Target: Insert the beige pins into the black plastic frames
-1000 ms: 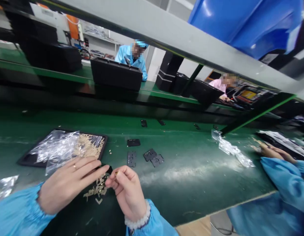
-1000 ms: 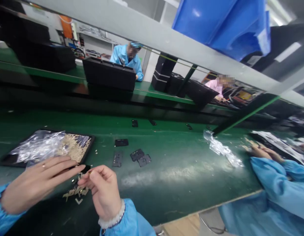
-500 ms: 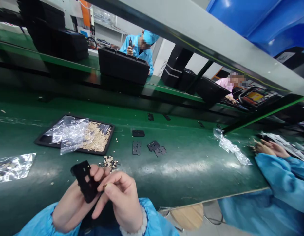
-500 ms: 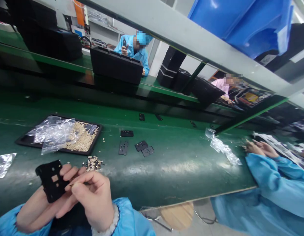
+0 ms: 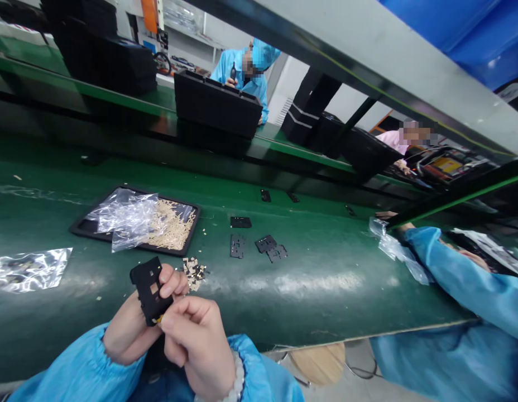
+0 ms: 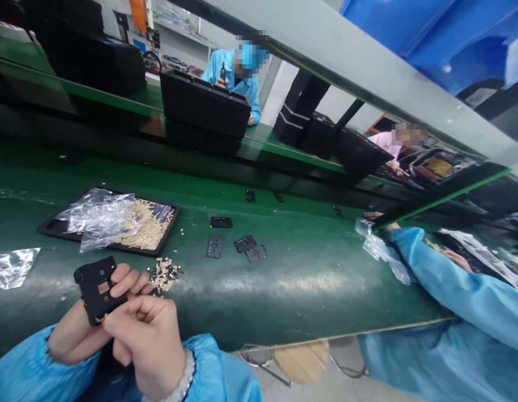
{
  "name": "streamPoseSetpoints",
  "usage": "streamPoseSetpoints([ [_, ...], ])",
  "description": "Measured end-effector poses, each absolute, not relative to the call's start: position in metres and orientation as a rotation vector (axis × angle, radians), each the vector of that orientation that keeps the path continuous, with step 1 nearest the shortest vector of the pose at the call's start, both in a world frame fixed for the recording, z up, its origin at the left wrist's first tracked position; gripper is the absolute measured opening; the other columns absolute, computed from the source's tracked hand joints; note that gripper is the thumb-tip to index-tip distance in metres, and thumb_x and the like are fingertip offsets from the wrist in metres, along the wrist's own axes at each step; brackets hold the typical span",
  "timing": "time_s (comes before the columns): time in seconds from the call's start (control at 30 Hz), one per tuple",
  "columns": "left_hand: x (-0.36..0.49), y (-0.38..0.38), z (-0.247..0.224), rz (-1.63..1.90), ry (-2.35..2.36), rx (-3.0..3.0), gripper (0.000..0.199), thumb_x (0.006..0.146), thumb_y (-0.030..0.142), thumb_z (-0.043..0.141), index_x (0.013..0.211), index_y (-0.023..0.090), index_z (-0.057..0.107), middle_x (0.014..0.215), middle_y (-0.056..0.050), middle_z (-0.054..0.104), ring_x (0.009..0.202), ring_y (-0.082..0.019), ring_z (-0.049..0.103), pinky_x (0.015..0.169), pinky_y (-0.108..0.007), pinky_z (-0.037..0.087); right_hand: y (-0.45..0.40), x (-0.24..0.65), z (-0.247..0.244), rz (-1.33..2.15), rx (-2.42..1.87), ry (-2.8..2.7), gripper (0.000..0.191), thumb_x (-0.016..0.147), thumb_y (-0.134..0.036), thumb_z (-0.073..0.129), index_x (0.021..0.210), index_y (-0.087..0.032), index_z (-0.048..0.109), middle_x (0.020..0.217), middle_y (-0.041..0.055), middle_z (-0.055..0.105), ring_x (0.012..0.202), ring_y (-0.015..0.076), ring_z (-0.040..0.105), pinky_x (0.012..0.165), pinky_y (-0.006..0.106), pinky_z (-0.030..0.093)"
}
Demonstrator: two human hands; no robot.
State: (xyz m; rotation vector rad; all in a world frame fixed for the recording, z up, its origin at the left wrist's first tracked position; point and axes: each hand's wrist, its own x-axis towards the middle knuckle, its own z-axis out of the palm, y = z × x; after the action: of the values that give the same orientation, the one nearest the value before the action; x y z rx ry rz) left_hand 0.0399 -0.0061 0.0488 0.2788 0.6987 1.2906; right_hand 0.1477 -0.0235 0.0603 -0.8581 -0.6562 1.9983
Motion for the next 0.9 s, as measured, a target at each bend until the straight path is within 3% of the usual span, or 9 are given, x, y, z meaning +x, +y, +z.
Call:
streamPoseSetpoints([
  [0.33,0.0418,-0.0053,0.0515,1.306,0.819,0.283,0.048,0.053,0.04,0.098,0.062,0.023,0.054,0.061,0.006,0.047,0.062,-0.012,0.048,0.059,-0.023,0.053,-0.0221,0.1458,0.0619,1.926,-0.936,-0.635,0.022,0.062,-0.03,0.079,0.057,-0.019,0.061,0.035,-0.0114,0.04,0.031,0.0022,0.024,0.038,0.021,0.015],
  [0.9,0.0426,-0.004,0.0511,1.312,0.893,0.302,0.051,0.046,0.042,0.099,0.063,0.024,0.054,0.062,0.006,0.044,0.063,-0.013,0.046,0.058,-0.022,0.051,-0.0212,0.1465,0.0633,1.913,-0.938,-0.569,0.018,0.06,-0.028,0.077,0.056,-0.019,0.061,0.036,-0.0107,0.041,0.032,0.0023,0.027,0.039,0.022,0.014],
])
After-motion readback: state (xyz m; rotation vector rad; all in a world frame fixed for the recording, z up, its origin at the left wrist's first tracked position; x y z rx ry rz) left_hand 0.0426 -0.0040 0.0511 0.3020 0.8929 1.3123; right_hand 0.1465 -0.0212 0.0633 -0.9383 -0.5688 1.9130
